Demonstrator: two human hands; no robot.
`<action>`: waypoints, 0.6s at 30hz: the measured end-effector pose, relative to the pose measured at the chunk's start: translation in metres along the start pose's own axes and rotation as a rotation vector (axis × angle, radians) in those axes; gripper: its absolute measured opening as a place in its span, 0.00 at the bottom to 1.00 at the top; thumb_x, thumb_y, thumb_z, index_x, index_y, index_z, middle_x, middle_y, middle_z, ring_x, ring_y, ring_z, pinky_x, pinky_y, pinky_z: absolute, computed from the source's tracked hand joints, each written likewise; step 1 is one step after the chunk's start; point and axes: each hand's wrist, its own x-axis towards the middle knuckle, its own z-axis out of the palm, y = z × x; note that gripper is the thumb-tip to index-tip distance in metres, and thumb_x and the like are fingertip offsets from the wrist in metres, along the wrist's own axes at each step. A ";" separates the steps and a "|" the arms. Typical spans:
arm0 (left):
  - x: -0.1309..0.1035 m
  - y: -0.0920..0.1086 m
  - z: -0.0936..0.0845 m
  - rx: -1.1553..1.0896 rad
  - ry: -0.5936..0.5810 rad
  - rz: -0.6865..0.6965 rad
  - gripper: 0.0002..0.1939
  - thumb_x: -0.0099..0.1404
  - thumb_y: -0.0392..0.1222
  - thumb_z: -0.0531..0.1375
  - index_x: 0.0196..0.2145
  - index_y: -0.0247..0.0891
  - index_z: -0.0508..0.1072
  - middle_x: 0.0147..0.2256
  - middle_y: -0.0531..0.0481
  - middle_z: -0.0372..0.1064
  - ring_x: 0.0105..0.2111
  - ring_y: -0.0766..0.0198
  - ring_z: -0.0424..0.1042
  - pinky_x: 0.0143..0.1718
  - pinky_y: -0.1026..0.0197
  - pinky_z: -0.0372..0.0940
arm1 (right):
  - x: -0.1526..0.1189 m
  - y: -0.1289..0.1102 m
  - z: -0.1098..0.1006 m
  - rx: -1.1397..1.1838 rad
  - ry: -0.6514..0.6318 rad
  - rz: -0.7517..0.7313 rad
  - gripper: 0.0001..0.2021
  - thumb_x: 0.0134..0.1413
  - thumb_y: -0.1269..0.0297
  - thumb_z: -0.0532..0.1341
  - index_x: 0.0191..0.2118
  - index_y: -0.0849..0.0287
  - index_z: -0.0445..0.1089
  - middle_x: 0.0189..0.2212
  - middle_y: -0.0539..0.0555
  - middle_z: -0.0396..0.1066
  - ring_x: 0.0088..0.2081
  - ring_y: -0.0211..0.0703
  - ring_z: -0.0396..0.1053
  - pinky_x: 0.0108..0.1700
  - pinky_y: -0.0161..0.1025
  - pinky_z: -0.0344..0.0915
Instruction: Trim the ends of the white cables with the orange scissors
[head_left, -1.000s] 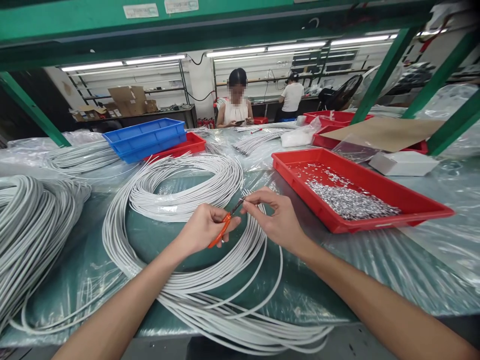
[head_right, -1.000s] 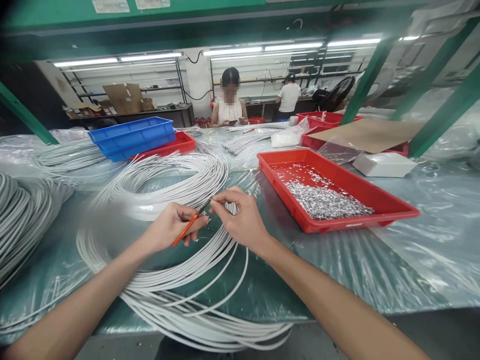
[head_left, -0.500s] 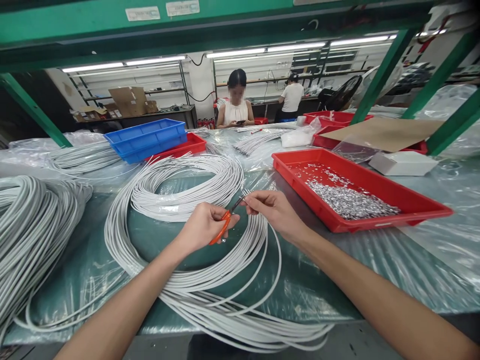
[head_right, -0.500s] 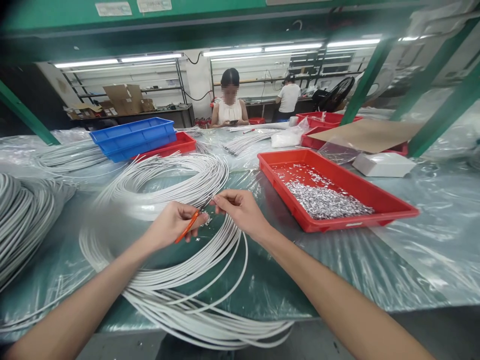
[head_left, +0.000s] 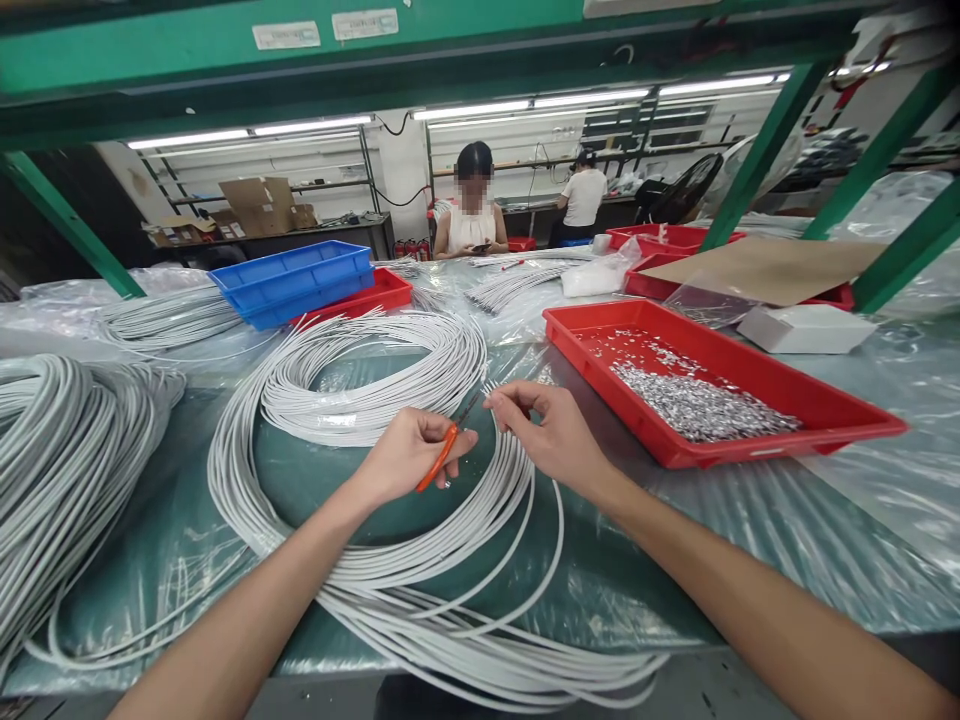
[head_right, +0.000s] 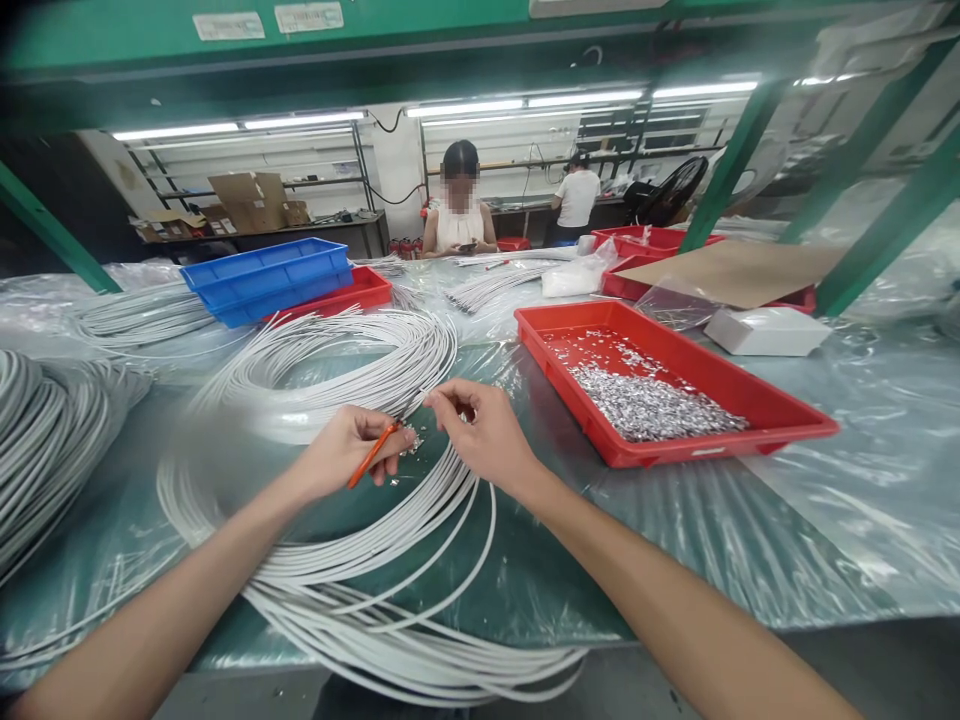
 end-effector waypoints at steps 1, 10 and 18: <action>0.000 0.000 -0.001 -0.009 0.036 0.022 0.20 0.56 0.52 0.65 0.18 0.33 0.67 0.18 0.52 0.68 0.15 0.72 0.64 0.17 0.69 0.57 | 0.000 0.001 0.001 0.052 -0.033 0.021 0.14 0.61 0.56 0.57 0.30 0.60 0.71 0.20 0.48 0.63 0.24 0.37 0.60 0.27 0.36 0.56; -0.004 0.006 -0.001 -0.144 0.176 0.211 0.11 0.55 0.42 0.67 0.34 0.33 0.75 0.23 0.53 0.71 0.21 0.70 0.68 0.21 0.69 0.62 | -0.002 -0.002 0.005 0.161 -0.203 0.066 0.16 0.60 0.54 0.58 0.31 0.62 0.72 0.19 0.46 0.58 0.22 0.33 0.53 0.24 0.34 0.51; -0.004 0.006 0.000 -0.121 0.176 0.246 0.06 0.55 0.38 0.66 0.27 0.33 0.73 0.20 0.55 0.67 0.20 0.72 0.66 0.23 0.70 0.61 | -0.003 -0.009 0.006 0.128 -0.220 0.038 0.15 0.60 0.55 0.57 0.31 0.61 0.72 0.24 0.51 0.66 0.26 0.36 0.60 0.28 0.34 0.57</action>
